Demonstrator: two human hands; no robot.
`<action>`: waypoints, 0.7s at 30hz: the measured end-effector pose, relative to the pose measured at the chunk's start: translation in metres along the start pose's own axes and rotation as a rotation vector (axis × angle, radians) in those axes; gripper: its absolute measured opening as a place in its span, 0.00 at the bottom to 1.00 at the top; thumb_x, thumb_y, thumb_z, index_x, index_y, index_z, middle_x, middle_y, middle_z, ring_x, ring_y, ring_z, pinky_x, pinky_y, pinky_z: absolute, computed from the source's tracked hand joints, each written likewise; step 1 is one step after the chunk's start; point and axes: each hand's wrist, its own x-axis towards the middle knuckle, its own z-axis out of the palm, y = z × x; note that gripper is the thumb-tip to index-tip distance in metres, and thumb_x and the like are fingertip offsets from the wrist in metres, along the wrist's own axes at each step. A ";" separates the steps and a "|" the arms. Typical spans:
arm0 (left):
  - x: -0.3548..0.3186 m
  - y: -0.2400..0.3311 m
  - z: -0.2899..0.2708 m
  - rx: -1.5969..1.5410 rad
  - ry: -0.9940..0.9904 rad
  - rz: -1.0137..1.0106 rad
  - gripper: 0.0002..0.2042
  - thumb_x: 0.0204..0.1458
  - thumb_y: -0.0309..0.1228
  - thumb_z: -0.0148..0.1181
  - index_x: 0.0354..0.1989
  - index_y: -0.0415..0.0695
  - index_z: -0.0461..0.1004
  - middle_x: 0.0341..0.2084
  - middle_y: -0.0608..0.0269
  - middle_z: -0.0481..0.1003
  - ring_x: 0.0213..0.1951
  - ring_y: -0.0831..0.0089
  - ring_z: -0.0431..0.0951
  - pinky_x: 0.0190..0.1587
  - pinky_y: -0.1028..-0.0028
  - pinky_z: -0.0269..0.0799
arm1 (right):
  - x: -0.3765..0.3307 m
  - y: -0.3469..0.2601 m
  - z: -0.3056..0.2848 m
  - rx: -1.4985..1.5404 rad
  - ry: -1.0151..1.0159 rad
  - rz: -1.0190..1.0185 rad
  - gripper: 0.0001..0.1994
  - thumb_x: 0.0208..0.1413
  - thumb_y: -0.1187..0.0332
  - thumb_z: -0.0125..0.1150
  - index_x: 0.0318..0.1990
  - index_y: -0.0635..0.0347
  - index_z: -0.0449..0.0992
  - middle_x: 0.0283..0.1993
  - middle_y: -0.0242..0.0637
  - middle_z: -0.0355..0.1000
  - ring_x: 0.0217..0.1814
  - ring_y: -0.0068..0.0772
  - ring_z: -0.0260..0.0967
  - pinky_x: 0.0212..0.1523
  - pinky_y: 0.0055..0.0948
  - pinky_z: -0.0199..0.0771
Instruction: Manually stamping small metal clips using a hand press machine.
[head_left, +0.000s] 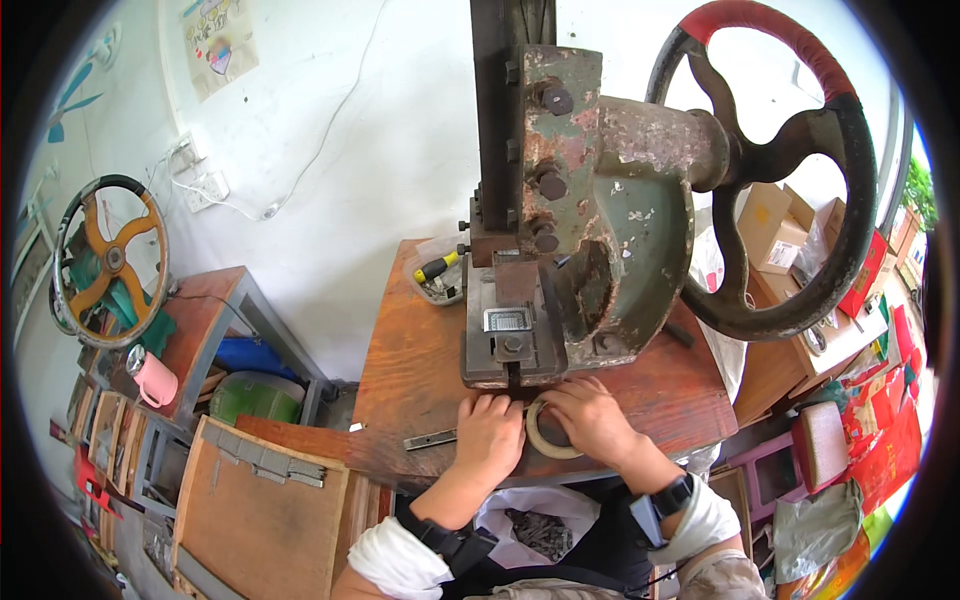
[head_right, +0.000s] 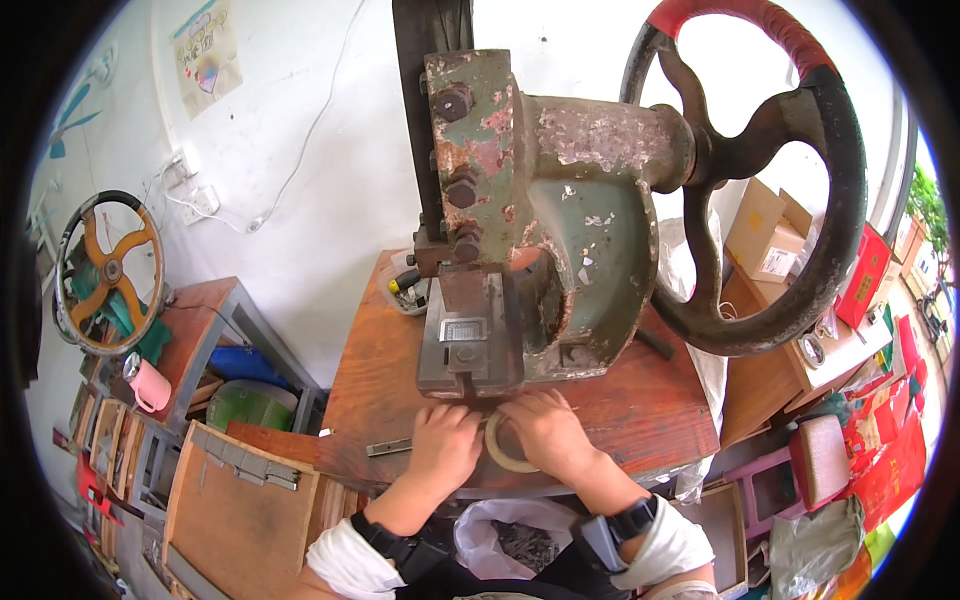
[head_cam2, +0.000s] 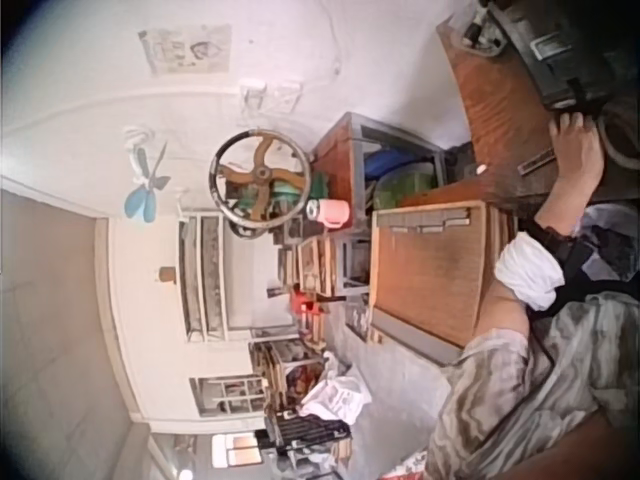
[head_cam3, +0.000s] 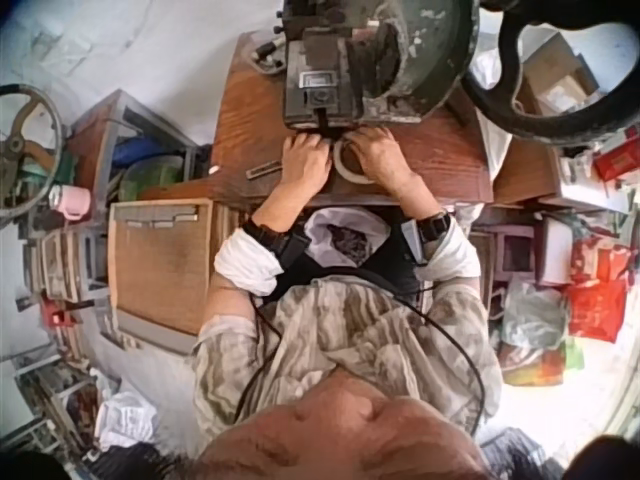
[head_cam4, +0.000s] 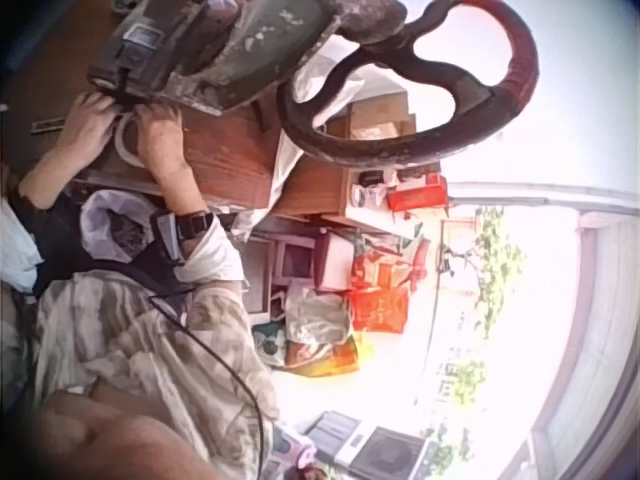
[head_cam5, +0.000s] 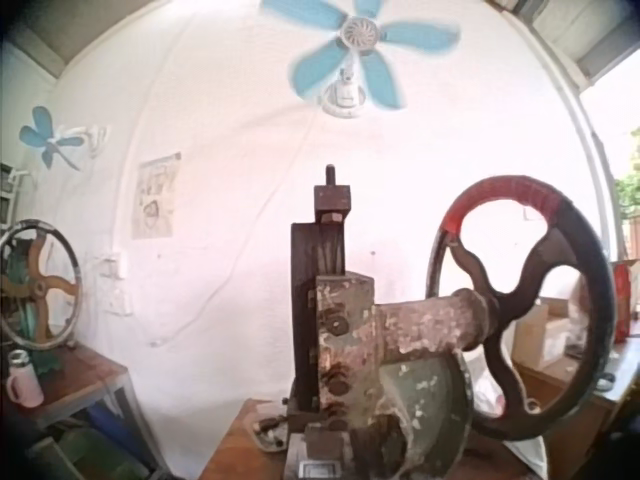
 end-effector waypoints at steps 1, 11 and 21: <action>0.004 0.003 0.010 0.039 0.016 -0.021 0.09 0.41 0.30 0.61 0.33 0.46 0.77 0.30 0.65 0.73 0.40 0.62 0.72 0.44 0.61 0.62 | 0.006 0.000 0.004 -0.073 0.011 0.004 0.14 0.47 0.73 0.61 0.44 0.56 0.78 0.43 0.41 0.74 0.47 0.45 0.69 0.53 0.41 0.66; 0.009 0.004 0.020 0.086 0.195 0.014 0.04 0.37 0.30 0.61 0.21 0.46 0.74 0.25 0.65 0.73 0.36 0.64 0.72 0.42 0.59 0.59 | 0.004 0.016 0.025 -0.027 0.000 0.076 0.13 0.43 0.73 0.63 0.40 0.47 0.81 0.44 0.37 0.75 0.49 0.47 0.67 0.52 0.41 0.68; 0.013 0.001 0.028 0.074 0.167 -0.167 0.05 0.39 0.31 0.61 0.25 0.45 0.77 0.26 0.64 0.77 0.37 0.62 0.73 0.42 0.59 0.57 | 0.004 0.002 0.017 -0.136 -0.035 0.084 0.12 0.45 0.69 0.59 0.40 0.45 0.80 0.43 0.26 0.72 0.49 0.38 0.65 0.44 0.43 0.65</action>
